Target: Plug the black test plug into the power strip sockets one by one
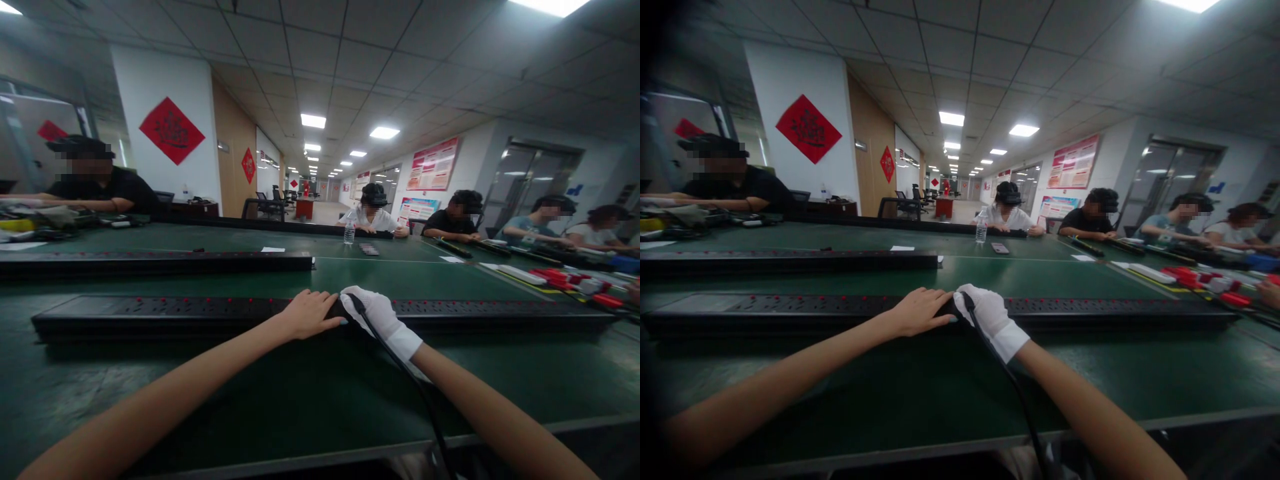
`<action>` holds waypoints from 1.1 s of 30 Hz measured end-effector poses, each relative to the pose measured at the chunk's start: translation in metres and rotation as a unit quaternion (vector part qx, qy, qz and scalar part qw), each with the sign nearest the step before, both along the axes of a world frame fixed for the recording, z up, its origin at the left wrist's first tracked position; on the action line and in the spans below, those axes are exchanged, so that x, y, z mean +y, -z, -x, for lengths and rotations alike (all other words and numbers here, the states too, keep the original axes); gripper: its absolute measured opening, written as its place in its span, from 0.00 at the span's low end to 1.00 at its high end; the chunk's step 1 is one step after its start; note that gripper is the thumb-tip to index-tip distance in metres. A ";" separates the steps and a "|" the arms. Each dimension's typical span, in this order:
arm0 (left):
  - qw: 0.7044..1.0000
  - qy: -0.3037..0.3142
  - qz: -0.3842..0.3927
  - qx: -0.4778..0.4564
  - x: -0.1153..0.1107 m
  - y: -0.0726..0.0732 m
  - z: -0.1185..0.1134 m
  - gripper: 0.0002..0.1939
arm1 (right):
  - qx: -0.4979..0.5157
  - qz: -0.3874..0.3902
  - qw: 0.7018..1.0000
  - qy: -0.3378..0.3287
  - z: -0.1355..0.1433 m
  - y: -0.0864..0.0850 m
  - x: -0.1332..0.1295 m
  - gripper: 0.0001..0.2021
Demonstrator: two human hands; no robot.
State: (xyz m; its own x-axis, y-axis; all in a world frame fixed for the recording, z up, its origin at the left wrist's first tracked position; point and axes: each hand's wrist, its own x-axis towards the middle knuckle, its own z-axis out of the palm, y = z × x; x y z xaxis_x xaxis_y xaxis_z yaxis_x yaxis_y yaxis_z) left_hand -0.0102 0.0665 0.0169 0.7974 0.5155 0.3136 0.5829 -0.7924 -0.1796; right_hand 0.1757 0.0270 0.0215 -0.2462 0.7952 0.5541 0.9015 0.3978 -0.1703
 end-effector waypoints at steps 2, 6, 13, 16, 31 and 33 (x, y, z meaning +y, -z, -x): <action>1.000 -0.003 -0.005 0.002 -0.002 0.001 0.000 0.35 | -0.003 0.002 1.000 0.005 -0.001 0.000 0.000 0.14; 1.000 -0.007 -0.019 0.006 -0.003 0.002 -0.002 0.35 | 0.002 -0.005 1.000 0.009 -0.001 0.002 0.001 0.13; 1.000 -0.004 -0.026 0.012 0.000 0.005 -0.003 0.35 | 0.009 -0.012 1.000 0.001 -0.001 0.003 0.001 0.13; 0.999 -0.003 -0.034 0.014 0.000 0.006 -0.003 0.35 | 0.003 -0.010 1.000 0.004 -0.001 0.002 0.002 0.13; 0.999 -0.008 -0.039 0.017 -0.002 0.005 -0.004 0.35 | 0.003 -0.008 1.000 0.001 -0.002 0.001 0.001 0.13; 0.999 -0.009 -0.040 0.018 -0.002 0.005 -0.004 0.35 | 0.001 -0.011 1.000 0.000 -0.002 0.002 0.001 0.13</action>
